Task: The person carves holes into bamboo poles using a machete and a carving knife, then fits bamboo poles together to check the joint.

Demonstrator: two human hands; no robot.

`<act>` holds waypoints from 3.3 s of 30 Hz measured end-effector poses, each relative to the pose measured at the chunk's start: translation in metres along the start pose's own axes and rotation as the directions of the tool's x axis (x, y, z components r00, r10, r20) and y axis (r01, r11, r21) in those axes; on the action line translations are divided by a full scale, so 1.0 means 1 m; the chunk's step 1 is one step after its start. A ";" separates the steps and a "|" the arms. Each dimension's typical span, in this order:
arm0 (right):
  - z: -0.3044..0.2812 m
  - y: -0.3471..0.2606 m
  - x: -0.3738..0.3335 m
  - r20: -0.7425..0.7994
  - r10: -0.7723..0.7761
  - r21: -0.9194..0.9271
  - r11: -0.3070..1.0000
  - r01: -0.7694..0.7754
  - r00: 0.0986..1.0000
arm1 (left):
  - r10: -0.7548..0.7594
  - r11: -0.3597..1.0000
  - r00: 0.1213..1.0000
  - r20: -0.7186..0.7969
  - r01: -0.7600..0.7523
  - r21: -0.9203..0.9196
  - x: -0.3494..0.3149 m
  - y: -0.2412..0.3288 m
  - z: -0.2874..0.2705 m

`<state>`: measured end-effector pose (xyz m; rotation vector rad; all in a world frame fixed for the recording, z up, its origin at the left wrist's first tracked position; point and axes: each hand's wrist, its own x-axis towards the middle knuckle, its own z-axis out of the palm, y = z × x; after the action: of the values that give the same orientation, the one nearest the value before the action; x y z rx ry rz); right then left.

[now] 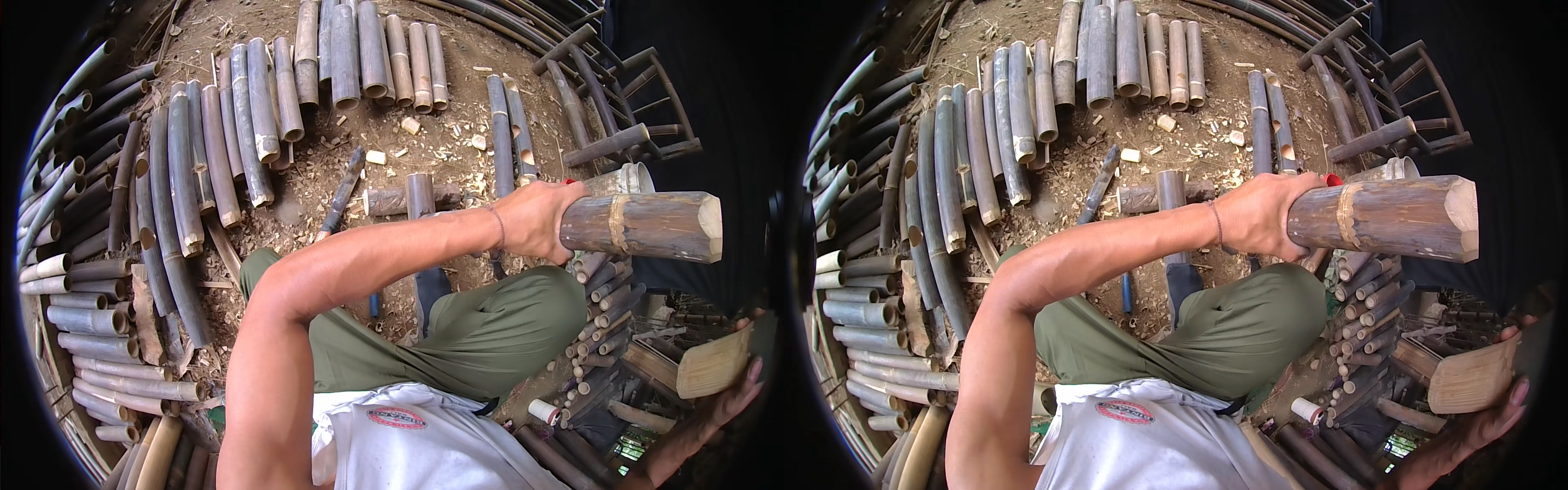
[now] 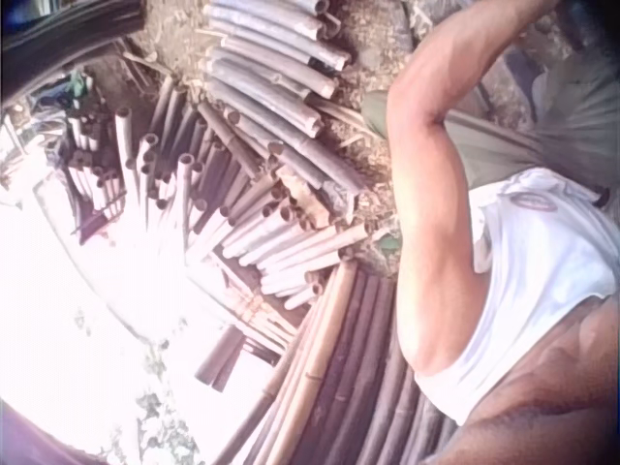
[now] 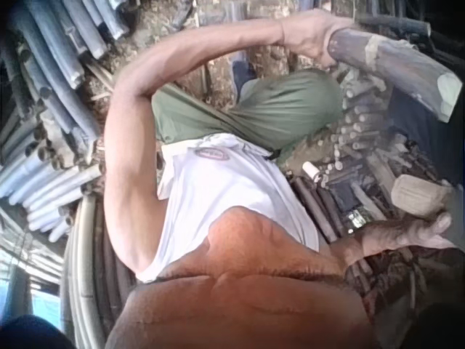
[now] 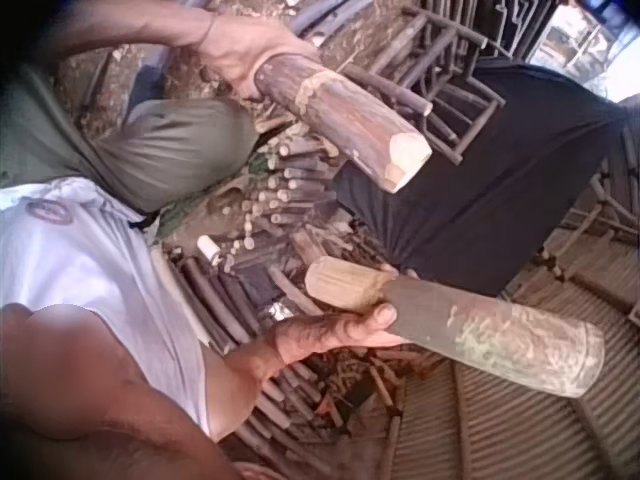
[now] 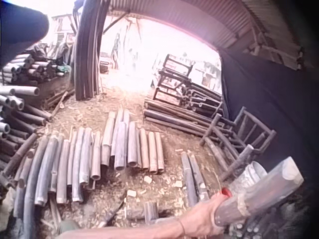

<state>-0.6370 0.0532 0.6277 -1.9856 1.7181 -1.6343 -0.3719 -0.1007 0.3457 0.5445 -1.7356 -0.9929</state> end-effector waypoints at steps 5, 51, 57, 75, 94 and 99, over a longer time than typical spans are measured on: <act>0.026 0.008 -0.026 0.453 0.129 -0.269 0.963 -0.003 0.882 | -0.045 0.999 0.998 0.044 0.044 0.024 -0.003 -0.003 -0.002; 0.302 0.175 -0.116 0.387 -0.461 0.820 0.568 -0.069 0.799 | -0.182 0.884 0.866 -0.466 0.352 0.308 -0.178 -0.236 0.054; 0.297 0.192 -0.103 0.396 -0.633 0.900 0.411 -0.145 0.666 | -0.274 0.849 0.834 -0.479 0.444 0.288 -0.168 -0.224 0.062; 0.399 0.411 -0.143 0.728 0.648 -0.684 0.663 0.305 0.224 | -0.563 0.729 0.262 -0.784 0.604 -0.322 -0.197 -0.140 -0.067; 0.278 0.340 -0.091 0.777 0.378 0.121 0.695 -0.709 0.503 | -0.902 0.366 0.411 0.133 0.891 -0.270 -0.140 -0.104 0.052; 0.319 0.311 -0.184 0.787 0.525 0.220 0.251 -0.943 0.323 | -0.834 0.542 0.550 -0.044 0.803 -0.250 -0.102 -0.116 0.116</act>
<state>-0.5934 -0.1066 0.1747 -0.7674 1.2047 -0.8562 -0.4506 -0.0474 0.1779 1.3486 -1.1563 -1.7078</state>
